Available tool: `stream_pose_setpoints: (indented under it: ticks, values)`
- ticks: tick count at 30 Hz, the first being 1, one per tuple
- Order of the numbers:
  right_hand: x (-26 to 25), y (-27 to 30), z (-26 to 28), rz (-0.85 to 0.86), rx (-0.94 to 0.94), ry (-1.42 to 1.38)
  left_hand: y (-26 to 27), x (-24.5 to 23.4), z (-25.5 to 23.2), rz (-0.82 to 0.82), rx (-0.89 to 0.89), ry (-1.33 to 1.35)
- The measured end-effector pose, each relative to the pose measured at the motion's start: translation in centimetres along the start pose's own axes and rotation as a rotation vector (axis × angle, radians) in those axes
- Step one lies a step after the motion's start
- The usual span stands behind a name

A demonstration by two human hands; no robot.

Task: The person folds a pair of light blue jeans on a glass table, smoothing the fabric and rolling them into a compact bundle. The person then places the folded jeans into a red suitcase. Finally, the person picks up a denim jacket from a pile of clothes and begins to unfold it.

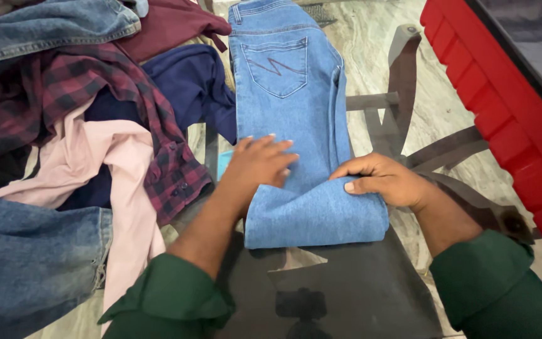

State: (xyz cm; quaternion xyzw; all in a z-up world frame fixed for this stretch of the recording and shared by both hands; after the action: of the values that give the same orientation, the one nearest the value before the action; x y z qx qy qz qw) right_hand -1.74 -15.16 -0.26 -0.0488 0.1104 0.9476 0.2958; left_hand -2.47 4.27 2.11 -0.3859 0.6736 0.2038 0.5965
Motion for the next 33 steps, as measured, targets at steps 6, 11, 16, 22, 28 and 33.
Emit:
stream_pose_setpoints:
  ticks: [6, 11, 16, 22, 28, 33]
  values:
    - [-0.6, 0.2, 0.5, -0.074, -0.001, 0.096, 4.9, -2.9, 3.6, -0.203, -0.124, 0.805]
    - [-0.4, 0.0, 3.1, -0.118, -0.168, 0.274, 4.7, -2.9, 1.1, -0.068, 0.051, 1.194]
    - [-1.6, 0.4, 2.7, -0.256, -0.184, 0.268, 4.6, -2.9, 0.8, -0.015, -0.014, 0.986]
    - [-2.4, 1.2, 2.9, -0.382, -0.276, 0.393, 4.7, -2.4, 1.3, -0.001, -0.072, 0.949]
    - [-1.7, 0.3, 3.2, -0.276, -0.2, 0.502, 4.8, -2.2, 1.3, 0.006, -0.121, 0.997]
    - [-1.5, -0.3, 2.2, -0.213, -0.031, 0.345, 4.7, -3.0, 1.5, -0.103, -0.093, 0.939]
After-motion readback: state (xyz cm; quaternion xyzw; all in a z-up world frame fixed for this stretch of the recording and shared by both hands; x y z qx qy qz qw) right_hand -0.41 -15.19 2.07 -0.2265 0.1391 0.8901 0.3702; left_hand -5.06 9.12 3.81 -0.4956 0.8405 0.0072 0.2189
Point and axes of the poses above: each hand's wrist, its own y-axis away from the middle knuckle, its own x-axis out of the palm, z = x × y, the point moved 9 cm from there along -y, towards the middle knuckle, and after that the axes turned 11 degrees about z, right-handed, at the moved point
